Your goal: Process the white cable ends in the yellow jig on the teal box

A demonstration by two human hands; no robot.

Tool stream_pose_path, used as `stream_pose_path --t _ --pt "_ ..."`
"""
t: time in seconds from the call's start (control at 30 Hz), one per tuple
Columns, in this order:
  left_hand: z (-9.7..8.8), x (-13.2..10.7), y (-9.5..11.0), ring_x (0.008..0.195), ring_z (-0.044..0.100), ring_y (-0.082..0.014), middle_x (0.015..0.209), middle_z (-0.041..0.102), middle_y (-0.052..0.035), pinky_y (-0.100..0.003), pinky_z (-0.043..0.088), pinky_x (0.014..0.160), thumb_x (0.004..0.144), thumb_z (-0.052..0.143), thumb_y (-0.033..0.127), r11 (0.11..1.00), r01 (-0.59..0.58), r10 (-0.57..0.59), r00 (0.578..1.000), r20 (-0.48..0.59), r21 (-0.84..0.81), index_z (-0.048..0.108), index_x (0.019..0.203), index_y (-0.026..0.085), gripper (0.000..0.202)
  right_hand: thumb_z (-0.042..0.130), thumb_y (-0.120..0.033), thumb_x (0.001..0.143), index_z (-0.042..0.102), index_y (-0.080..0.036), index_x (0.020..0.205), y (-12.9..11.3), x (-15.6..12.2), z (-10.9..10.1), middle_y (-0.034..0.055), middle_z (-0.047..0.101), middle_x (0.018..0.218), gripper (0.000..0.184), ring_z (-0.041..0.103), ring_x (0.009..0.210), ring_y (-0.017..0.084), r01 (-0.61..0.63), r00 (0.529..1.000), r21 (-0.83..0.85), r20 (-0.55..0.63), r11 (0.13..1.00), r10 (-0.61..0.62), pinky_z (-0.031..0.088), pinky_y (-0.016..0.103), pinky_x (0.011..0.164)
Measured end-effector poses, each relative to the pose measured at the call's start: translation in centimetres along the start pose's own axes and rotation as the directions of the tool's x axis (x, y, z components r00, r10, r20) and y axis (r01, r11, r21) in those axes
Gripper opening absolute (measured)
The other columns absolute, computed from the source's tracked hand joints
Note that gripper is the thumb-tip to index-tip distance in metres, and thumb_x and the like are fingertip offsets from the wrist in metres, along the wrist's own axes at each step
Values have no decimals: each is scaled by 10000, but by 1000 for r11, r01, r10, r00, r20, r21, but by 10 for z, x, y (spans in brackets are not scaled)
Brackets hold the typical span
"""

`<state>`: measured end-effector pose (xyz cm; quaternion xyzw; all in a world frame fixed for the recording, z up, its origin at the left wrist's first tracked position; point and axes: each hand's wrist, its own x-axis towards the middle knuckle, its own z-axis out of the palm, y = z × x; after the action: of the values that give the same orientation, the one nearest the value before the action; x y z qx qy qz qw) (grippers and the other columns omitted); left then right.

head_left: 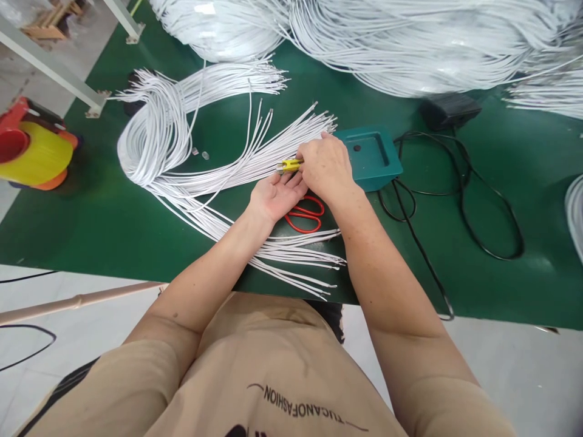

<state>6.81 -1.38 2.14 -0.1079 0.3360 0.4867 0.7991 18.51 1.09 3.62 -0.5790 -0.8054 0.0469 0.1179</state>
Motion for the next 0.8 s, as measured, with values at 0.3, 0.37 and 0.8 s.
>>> stream_pose_path --t 0.3,0.37,0.8 --pt "8 3 1 1153 631 -224 1048 666 -143 -351 547 936 949 294 102 1000 -12 15 995 -99 29 592 1097 86 333 415 -122 878 678 -114 1001 -3 -1 -2 150 707 1010 290 600 1076 294 -37 999 17 15 999 37 343 527 1073" --pt "9 3 1 1138 639 -221 1051 664 -144 -348 548 934 942 296 91 999 -5 9 994 -112 40 596 1090 85 334 408 -121 877 681 -124 1003 -3 -1 -3 144 709 1006 300 604 1058 287 -27 1000 14 6 1000 27 353 522 1067" --pt "2 0 -3 1129 642 -218 1050 665 -145 -332 556 908 985 284 194 1000 -19 19 1000 -7 22 568 1120 95 330 411 -145 886 685 -143 977 0 -2 -1 140 710 999 288 596 1059 289 -46 999 21 -10 999 46 388 508 1018"
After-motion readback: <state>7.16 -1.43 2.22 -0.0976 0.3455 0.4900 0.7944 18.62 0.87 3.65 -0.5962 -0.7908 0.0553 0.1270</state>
